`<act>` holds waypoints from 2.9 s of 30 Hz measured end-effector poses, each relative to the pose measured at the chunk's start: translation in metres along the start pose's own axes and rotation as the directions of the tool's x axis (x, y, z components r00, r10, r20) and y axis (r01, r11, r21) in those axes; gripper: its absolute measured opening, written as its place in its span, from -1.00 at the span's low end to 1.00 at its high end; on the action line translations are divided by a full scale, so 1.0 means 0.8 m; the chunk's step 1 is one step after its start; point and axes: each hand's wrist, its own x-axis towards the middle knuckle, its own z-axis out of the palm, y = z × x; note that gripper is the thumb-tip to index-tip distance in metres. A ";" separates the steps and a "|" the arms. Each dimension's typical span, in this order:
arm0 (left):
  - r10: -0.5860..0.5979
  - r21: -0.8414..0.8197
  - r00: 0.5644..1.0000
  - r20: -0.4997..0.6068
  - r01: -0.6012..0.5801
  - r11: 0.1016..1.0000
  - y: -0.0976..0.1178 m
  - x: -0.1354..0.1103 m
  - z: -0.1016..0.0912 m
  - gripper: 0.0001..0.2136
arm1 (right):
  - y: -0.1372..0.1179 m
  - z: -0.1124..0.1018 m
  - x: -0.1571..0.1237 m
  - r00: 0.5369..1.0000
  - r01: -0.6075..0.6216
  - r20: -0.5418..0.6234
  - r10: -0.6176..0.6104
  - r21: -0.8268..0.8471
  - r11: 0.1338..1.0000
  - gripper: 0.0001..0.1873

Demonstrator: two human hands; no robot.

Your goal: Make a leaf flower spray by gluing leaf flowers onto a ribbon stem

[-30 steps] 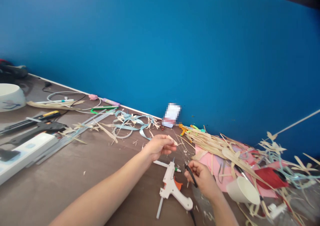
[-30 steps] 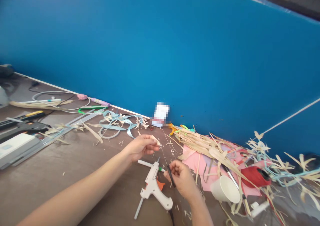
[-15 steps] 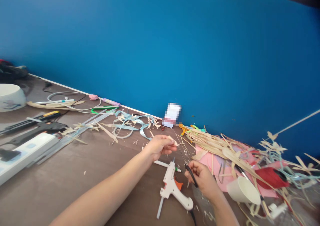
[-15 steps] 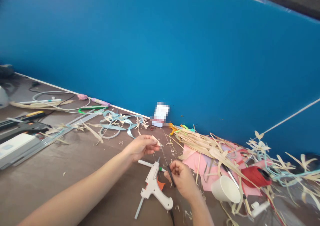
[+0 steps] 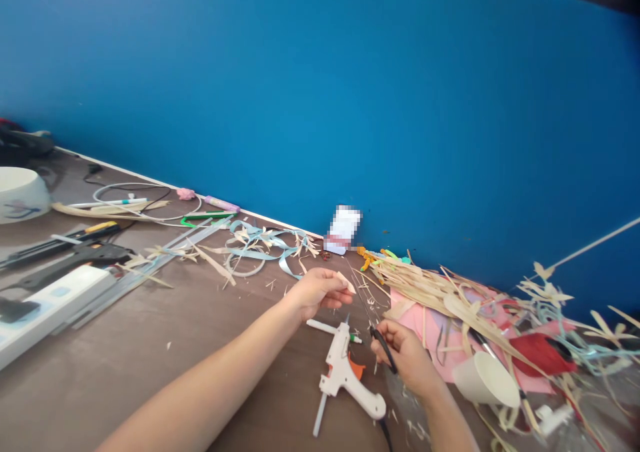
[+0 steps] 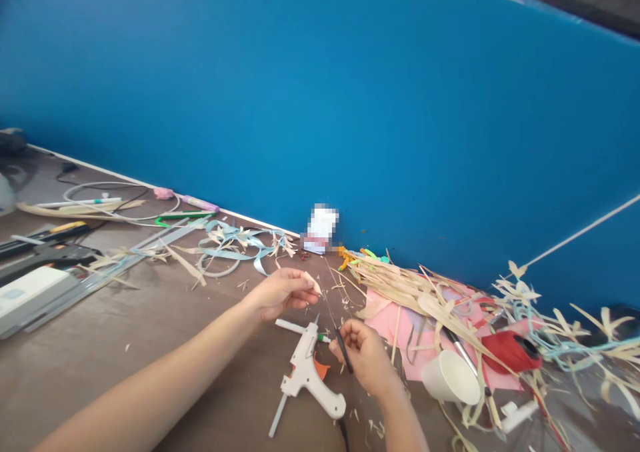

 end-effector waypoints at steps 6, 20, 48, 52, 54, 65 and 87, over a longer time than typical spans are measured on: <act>0.014 0.159 0.998 0.054 -0.022 0.987 0.006 -0.005 0.000 -0.87 | 0.000 -0.005 -0.001 0.998 0.016 0.064 -0.015 -0.012 1.000 -0.79; -0.018 0.252 0.998 0.062 0.002 0.968 0.006 -0.007 -0.003 -0.87 | -0.003 -0.002 -0.006 0.998 0.059 0.009 -0.058 -0.144 0.988 -0.77; -0.060 0.370 0.982 0.181 -0.011 0.929 0.015 -0.010 -0.016 -0.86 | -0.004 -0.002 -0.007 0.999 0.038 0.012 -0.036 -0.194 0.980 -0.75; -0.069 0.354 0.979 0.191 -0.003 0.935 0.016 -0.010 -0.016 -0.83 | -0.003 -0.001 -0.006 0.999 0.038 0.015 -0.037 -0.165 0.985 -0.73; -0.069 0.353 0.977 0.200 -0.006 0.936 0.017 -0.010 -0.016 -0.84 | -0.002 -0.001 -0.006 0.999 0.042 0.014 -0.040 -0.159 0.986 -0.73; -0.083 0.374 0.966 0.244 -0.014 0.927 0.009 -0.009 -0.015 -0.85 | -0.004 0.000 -0.007 0.999 0.046 0.011 -0.044 -0.172 0.984 -0.75; 0.022 0.074 0.999 0.031 -0.024 0.997 0.005 -0.001 -0.009 -0.83 | 0.001 0.008 0.003 0.999 0.042 -0.030 -0.042 -0.015 0.999 -0.69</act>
